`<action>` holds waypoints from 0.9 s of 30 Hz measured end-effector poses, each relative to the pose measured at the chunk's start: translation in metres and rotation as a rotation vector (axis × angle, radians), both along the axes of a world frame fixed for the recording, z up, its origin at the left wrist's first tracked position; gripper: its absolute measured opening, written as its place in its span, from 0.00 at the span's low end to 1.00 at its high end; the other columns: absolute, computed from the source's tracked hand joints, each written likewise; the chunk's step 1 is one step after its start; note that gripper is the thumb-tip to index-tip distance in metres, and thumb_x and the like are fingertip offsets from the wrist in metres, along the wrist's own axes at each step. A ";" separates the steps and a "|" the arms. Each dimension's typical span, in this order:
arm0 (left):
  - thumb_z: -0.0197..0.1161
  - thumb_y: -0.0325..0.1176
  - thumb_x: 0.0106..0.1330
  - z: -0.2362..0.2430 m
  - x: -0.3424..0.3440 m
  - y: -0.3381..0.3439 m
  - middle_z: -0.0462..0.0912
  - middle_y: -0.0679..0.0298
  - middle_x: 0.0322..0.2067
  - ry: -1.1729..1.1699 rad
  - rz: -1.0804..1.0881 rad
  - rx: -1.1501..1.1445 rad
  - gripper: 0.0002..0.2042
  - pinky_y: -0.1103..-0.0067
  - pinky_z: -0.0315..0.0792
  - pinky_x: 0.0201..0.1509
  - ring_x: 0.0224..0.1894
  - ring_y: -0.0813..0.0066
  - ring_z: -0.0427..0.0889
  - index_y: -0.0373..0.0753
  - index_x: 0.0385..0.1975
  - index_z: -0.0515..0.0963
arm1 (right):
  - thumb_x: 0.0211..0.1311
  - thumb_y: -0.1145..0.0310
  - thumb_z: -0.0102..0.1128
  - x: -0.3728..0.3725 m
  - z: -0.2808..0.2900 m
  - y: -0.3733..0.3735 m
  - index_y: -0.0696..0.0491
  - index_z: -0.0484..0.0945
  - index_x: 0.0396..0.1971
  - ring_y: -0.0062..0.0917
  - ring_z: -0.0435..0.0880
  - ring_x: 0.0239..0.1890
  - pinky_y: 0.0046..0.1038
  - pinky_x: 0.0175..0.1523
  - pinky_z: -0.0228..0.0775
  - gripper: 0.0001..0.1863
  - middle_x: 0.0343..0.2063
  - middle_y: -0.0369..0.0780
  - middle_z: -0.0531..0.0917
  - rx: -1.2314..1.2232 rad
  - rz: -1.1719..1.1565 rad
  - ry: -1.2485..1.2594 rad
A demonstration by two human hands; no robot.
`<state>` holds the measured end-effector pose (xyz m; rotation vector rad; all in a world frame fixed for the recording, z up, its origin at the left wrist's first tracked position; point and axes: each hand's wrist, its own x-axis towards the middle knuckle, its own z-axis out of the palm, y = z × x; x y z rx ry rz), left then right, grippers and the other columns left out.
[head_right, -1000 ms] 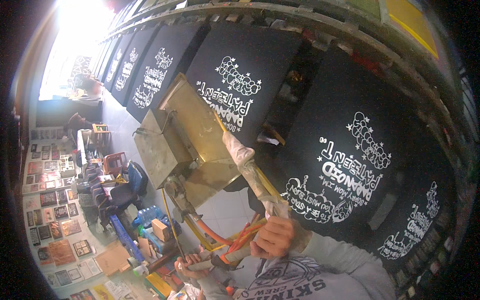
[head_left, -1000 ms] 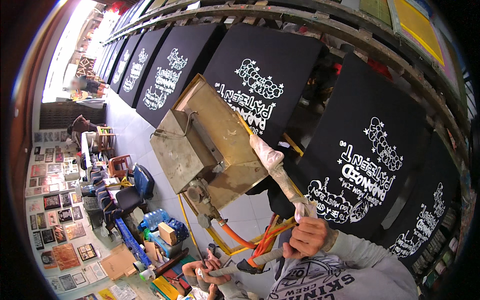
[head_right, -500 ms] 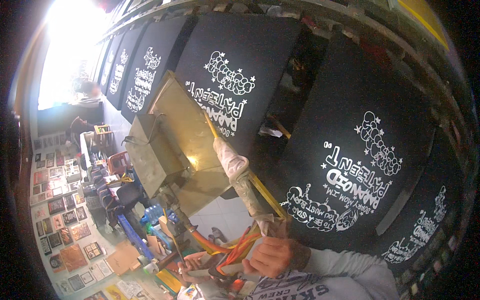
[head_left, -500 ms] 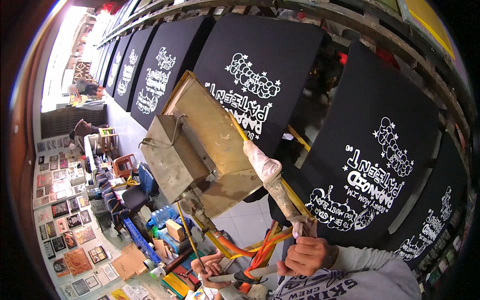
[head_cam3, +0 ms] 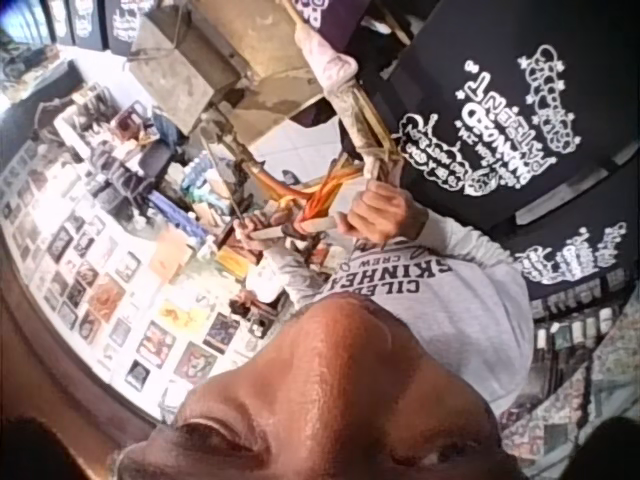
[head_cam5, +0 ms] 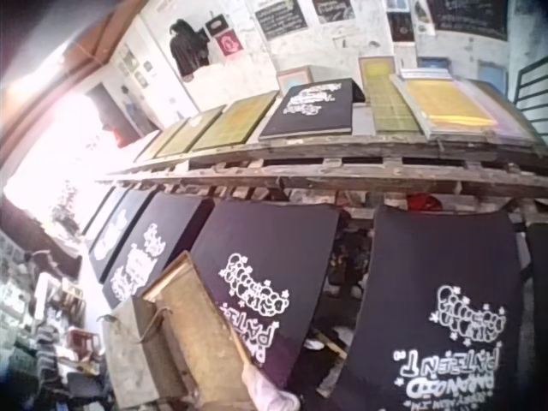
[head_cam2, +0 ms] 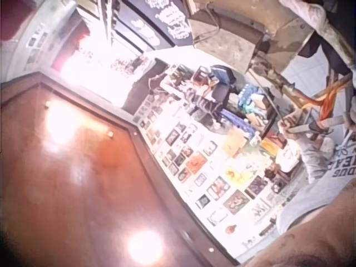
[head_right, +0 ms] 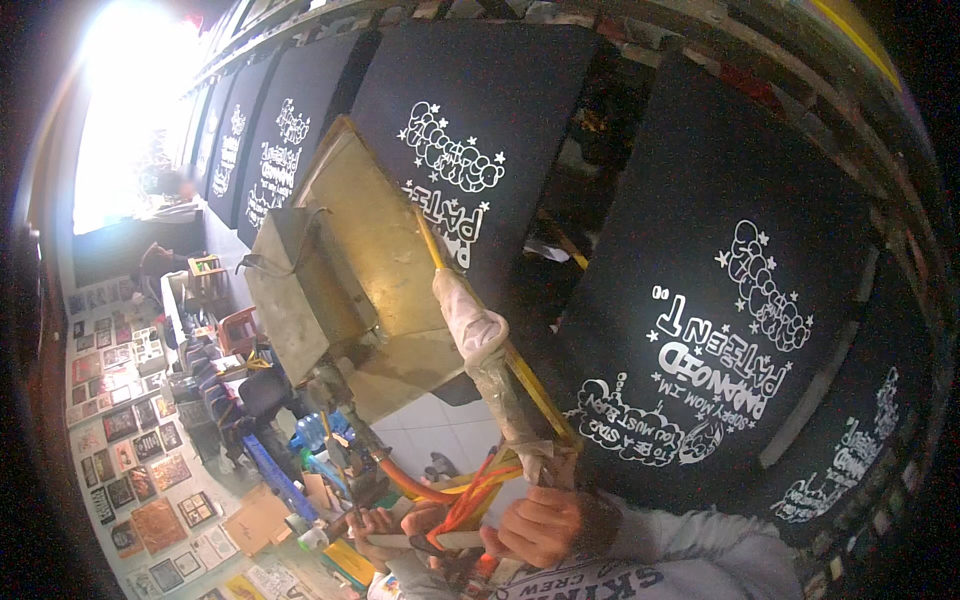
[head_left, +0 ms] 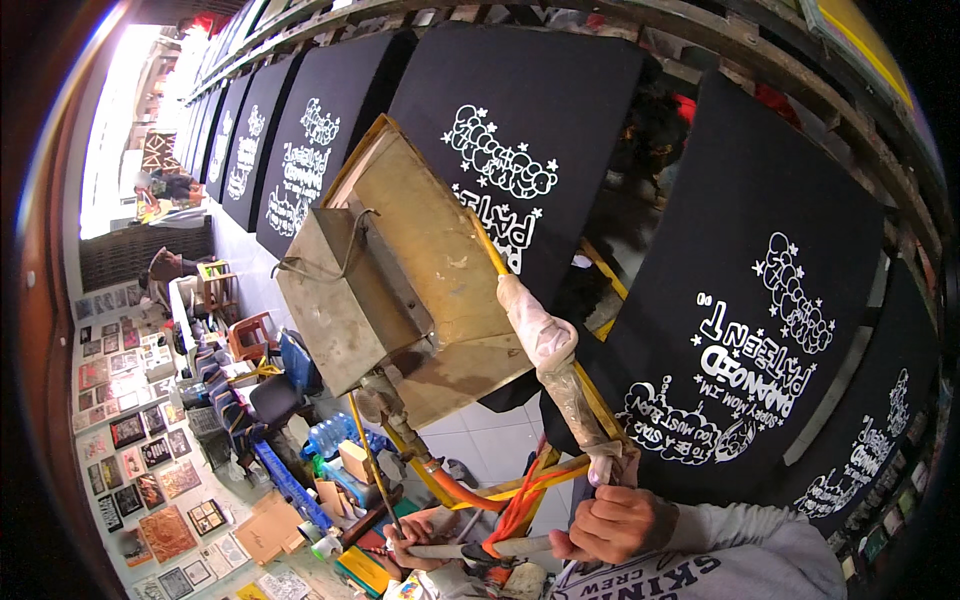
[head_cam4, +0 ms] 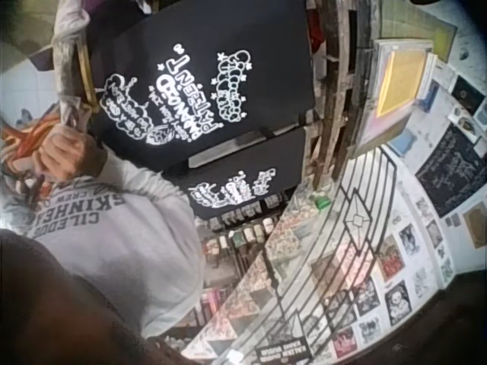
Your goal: The person slides a manual flash dryer unit across a sequence of printed black shirts on a production table and touches the prints by hand.
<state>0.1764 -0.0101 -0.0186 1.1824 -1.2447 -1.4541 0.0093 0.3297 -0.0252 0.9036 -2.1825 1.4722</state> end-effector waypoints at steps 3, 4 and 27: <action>0.54 0.31 0.64 -0.004 0.002 -0.015 0.67 0.68 0.20 0.059 -0.055 0.066 0.03 0.79 0.68 0.23 0.16 0.77 0.65 0.44 0.36 0.69 | 0.54 0.62 0.69 0.002 0.003 0.003 0.48 0.72 0.12 0.19 0.68 0.19 0.21 0.30 0.62 0.17 0.16 0.33 0.73 0.020 0.001 -0.020; 0.54 0.30 0.64 -0.007 0.006 -0.022 0.67 0.68 0.20 0.127 -0.246 0.061 0.04 0.78 0.67 0.22 0.16 0.77 0.65 0.44 0.36 0.69 | 0.54 0.62 0.69 0.004 0.003 0.004 0.48 0.72 0.12 0.19 0.68 0.19 0.21 0.30 0.61 0.17 0.16 0.32 0.73 0.031 0.000 -0.026; 0.56 0.34 0.63 -0.026 -0.051 -0.050 0.70 0.68 0.20 0.217 -0.653 0.042 0.09 0.76 0.68 0.25 0.17 0.75 0.65 0.48 0.40 0.66 | 0.52 0.62 0.71 0.018 -0.006 0.010 0.49 0.70 0.09 0.19 0.67 0.19 0.22 0.29 0.60 0.20 0.15 0.32 0.72 0.061 -0.185 0.004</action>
